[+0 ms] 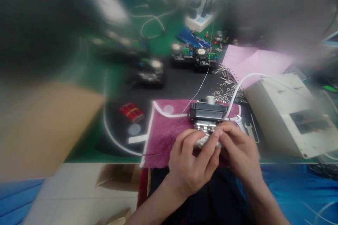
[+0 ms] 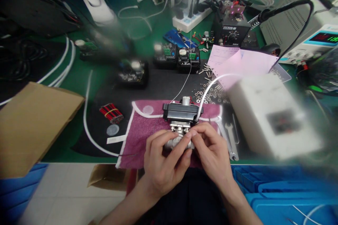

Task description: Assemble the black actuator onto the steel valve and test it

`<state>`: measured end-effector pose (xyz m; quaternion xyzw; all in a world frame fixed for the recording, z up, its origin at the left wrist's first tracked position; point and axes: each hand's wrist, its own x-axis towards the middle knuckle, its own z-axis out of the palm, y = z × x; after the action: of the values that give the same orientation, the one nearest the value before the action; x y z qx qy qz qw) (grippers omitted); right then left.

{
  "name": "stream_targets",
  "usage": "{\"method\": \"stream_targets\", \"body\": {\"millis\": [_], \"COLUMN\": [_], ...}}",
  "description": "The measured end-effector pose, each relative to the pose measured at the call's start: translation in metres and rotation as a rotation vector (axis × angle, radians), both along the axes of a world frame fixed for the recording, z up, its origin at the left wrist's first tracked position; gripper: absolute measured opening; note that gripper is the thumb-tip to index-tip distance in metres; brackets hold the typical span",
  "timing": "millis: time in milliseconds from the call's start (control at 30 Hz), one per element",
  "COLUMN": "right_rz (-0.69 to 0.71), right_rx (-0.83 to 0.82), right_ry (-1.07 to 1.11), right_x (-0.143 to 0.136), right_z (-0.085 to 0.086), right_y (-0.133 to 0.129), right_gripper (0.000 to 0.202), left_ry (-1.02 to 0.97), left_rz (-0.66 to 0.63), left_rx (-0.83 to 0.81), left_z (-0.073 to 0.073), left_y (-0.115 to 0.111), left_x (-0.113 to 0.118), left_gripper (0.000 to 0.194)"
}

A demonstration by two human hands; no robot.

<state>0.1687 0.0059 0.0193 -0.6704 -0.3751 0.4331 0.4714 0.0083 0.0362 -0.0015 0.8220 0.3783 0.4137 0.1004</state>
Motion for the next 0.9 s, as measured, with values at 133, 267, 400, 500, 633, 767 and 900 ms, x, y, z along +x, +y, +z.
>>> {"method": "stream_targets", "body": {"millis": [133, 267, 400, 500, 633, 767, 900], "right_rz": [-0.003, -0.021, -0.021, -0.019, -0.014, -0.016, -0.007], "right_rx": [-0.005, -0.025, -0.024, 0.001, 0.006, 0.003, 0.031], "right_ry": [-0.025, -0.011, -0.017, -0.041, -0.047, -0.008, -0.035], "right_x": [-0.0012, -0.0024, -0.0026, -0.0025, -0.0026, -0.0031, -0.0029], "right_z": [0.0007, 0.0029, 0.0031, 0.0031, 0.0028, 0.0024, 0.0028], "right_y": [0.0001, 0.001, 0.001, 0.0013, 0.0013, 0.0014, 0.0025], "right_gripper": [0.022, 0.024, 0.023, 0.022, 0.022, 0.022, 0.019], "left_ry": [-0.033, -0.046, -0.017, -0.025, -0.037, -0.015, -0.011], "left_rz": [0.01, 0.027, 0.003, -0.003, 0.016, 0.02, 0.019], "left_rx": [0.006, -0.003, 0.0, 0.002, -0.008, 0.001, -0.003], "left_z": [-0.0017, -0.0022, -0.0001, 0.0004, -0.0003, -0.0007, -0.0009], "left_y": [-0.0008, -0.0012, 0.0003, 0.0002, -0.0011, -0.0009, -0.0008], "left_x": [0.0016, 0.0021, 0.0006, 0.0005, 0.0014, 0.0015, 0.0016], "left_gripper": [0.053, 0.058, 0.05, 0.052, 0.056, 0.051, 0.051]}}
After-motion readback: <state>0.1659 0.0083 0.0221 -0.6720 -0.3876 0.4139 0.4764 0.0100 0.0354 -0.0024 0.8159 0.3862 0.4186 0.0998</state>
